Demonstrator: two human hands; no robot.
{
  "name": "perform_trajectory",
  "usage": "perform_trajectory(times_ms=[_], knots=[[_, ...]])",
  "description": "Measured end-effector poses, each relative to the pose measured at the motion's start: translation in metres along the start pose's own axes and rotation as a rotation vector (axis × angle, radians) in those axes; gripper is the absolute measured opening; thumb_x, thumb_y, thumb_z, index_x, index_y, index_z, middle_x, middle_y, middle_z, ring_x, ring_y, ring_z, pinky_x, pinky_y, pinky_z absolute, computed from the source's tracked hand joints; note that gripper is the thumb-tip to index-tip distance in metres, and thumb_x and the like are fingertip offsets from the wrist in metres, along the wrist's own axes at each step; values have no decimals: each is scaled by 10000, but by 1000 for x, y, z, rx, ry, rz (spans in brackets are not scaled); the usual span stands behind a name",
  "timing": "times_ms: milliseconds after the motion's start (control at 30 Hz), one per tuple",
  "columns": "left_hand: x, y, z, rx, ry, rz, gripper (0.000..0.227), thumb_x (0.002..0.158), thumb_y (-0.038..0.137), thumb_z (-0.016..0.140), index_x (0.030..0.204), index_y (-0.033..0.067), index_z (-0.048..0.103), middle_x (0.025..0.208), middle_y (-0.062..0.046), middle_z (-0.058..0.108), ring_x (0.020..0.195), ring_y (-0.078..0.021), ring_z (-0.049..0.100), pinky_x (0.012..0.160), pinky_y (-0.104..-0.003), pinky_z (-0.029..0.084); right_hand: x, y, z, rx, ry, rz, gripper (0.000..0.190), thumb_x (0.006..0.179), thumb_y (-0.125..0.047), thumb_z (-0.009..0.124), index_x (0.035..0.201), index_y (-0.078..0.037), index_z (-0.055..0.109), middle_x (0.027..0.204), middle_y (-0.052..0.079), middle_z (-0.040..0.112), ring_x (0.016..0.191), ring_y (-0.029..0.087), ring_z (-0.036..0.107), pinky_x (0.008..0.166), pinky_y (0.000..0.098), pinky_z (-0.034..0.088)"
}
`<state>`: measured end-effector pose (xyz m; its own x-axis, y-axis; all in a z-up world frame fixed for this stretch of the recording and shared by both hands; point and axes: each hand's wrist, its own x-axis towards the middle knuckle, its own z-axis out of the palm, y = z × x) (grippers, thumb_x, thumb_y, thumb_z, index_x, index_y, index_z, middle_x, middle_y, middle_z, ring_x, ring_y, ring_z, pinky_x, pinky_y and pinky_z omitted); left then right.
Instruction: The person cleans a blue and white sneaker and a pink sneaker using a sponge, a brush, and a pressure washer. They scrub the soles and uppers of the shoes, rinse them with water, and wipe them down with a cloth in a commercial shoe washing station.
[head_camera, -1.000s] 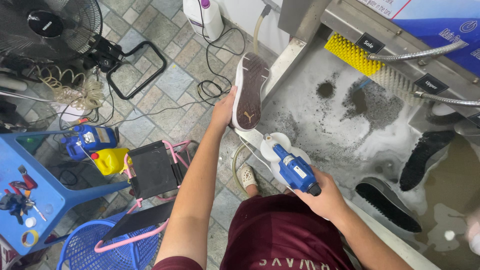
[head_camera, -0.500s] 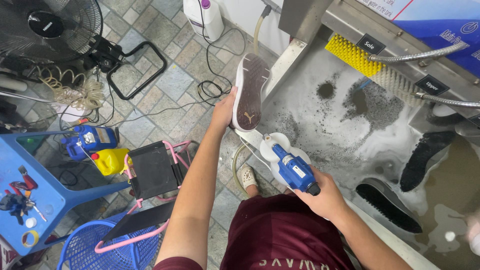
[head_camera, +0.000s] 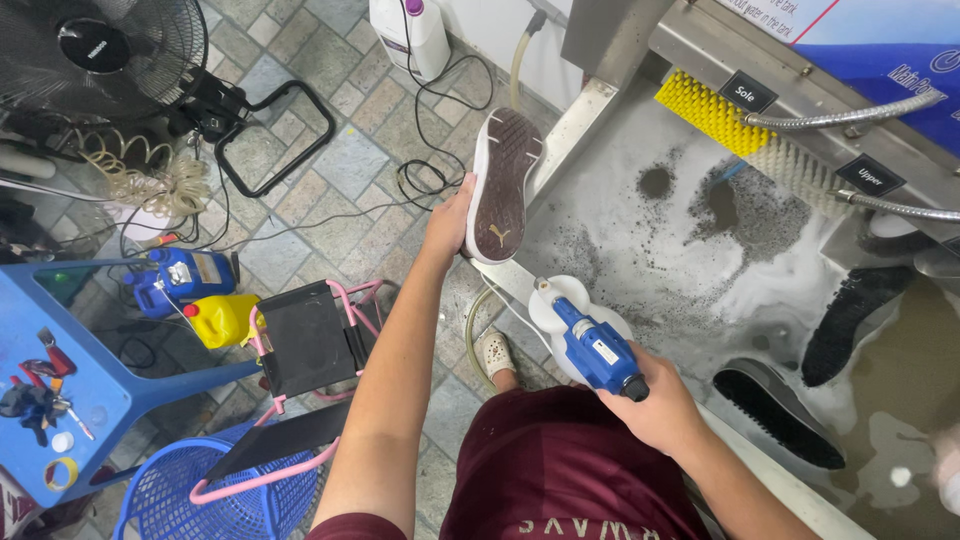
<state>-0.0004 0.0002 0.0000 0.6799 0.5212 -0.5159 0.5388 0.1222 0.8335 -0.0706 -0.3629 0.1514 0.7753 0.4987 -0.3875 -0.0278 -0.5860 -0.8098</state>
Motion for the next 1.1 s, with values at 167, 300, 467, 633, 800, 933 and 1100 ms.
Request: perform_trajectory(times_ms=[167, 300, 467, 633, 800, 933, 1100], knots=[[0, 1, -2, 13, -10, 4, 822, 871, 730, 546, 1110, -21, 778, 981, -126, 777, 899, -198, 704, 851, -328, 535, 5, 7, 5, 70, 90, -108, 488, 759, -128, 771, 1227, -46, 658, 990, 122, 798, 926, 203, 781, 827, 329, 570], [3, -8, -6, -55, -53, -15, 794, 874, 718, 560, 1114, -6, 781, 984, -117, 773, 876, -190, 691, 818, -324, 536, 10, 15, 11, 130, 137, -99, 379, 787, -131, 786, 1144, -36, 700, 978, 99, 805, 905, 173, 758, 818, 325, 573], [11, -33, -26, -254, -150, -96, 723, 932, 644, 591, 1099, -35, 775, 993, -107, 787, 857, -173, 719, 786, -319, 559, 9, 15, 6, 147, 138, -141, 345, 801, -127, 791, 1125, -37, 712, 977, 85, 806, 891, 150, 739, 827, 318, 567], [10, -52, -49, -215, -235, 11, 596, 969, 548, 575, 1154, 12, 759, 1002, -74, 769, 832, -134, 687, 755, -305, 553, 4, 13, -12, 132, 46, -91, 392, 762, -106, 800, 1139, -46, 711, 984, 74, 805, 890, 136, 738, 837, 312, 560], [16, -53, -50, -101, -257, 52, 601, 980, 541, 595, 1147, -8, 772, 973, -84, 765, 787, -126, 655, 717, -298, 531, 1, 10, -20, 129, -43, -111, 458, 731, -80, 799, 1175, -47, 693, 963, 72, 797, 882, 136, 707, 841, 309, 551], [14, -52, -48, -137, -282, 67, 576, 957, 532, 611, 1194, 29, 760, 989, -58, 770, 792, -107, 654, 730, -282, 531, -3, 10, -17, 109, -90, -23, 427, 734, -89, 805, 1149, -57, 711, 930, 62, 802, 854, 140, 719, 817, 314, 560], [13, -51, -48, -74, -269, 113, 567, 982, 520, 611, 1178, 12, 773, 982, -51, 775, 811, -95, 657, 754, -275, 537, -4, 8, -15, 129, -65, -79, 434, 749, -93, 792, 1169, -56, 694, 945, 58, 800, 868, 142, 720, 826, 319, 560]])
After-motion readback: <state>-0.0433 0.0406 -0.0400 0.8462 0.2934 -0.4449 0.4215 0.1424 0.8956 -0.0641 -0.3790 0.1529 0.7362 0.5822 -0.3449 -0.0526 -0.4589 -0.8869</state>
